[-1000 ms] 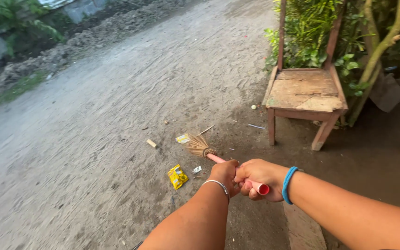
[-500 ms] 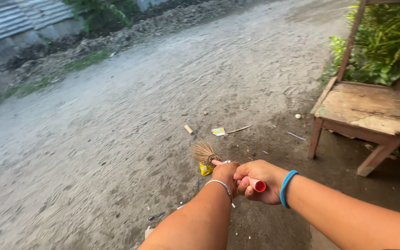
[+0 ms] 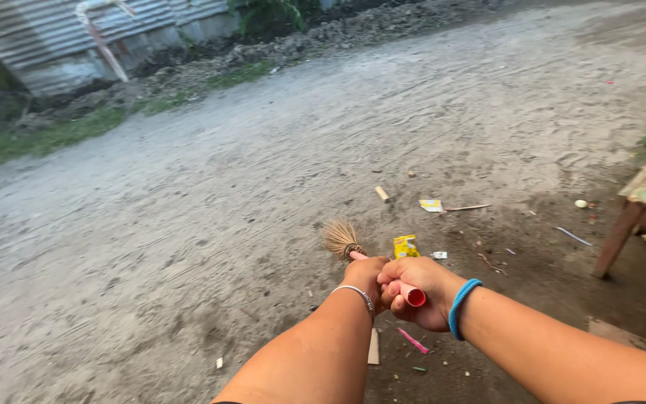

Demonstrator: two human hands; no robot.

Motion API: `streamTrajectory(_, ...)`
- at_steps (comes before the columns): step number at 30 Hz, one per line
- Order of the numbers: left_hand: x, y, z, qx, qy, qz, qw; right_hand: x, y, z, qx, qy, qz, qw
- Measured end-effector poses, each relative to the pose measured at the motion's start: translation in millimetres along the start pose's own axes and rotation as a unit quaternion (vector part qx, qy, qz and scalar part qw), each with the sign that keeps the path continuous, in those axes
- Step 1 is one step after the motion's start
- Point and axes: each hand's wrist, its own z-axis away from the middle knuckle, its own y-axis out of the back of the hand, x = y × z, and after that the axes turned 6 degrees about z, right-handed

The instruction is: The person sweeps a dirt path with a broom, moving trash and debris past motorcycles and wooden structures.

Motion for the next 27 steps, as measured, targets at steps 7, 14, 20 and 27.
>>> streamTrajectory(7,25,43,14,0.029,-0.054,0.076,0.995,2,-29,-40,-0.054,-0.012,0.038,0.998)
streamTrajectory(14,69,78,-1,0.103,-0.143,0.146,0.974,-30,-60,-111,-0.128,-0.046,-0.004,0.991)
streamTrajectory(20,135,124,-65,0.146,-0.162,0.149,0.965,-88,-120,-158,-0.182,-0.077,-0.003,0.98)
streamTrajectory(27,210,148,-73,0.183,-0.193,0.22,0.938,-142,-159,-229,-0.227,-0.136,-0.017,0.964)
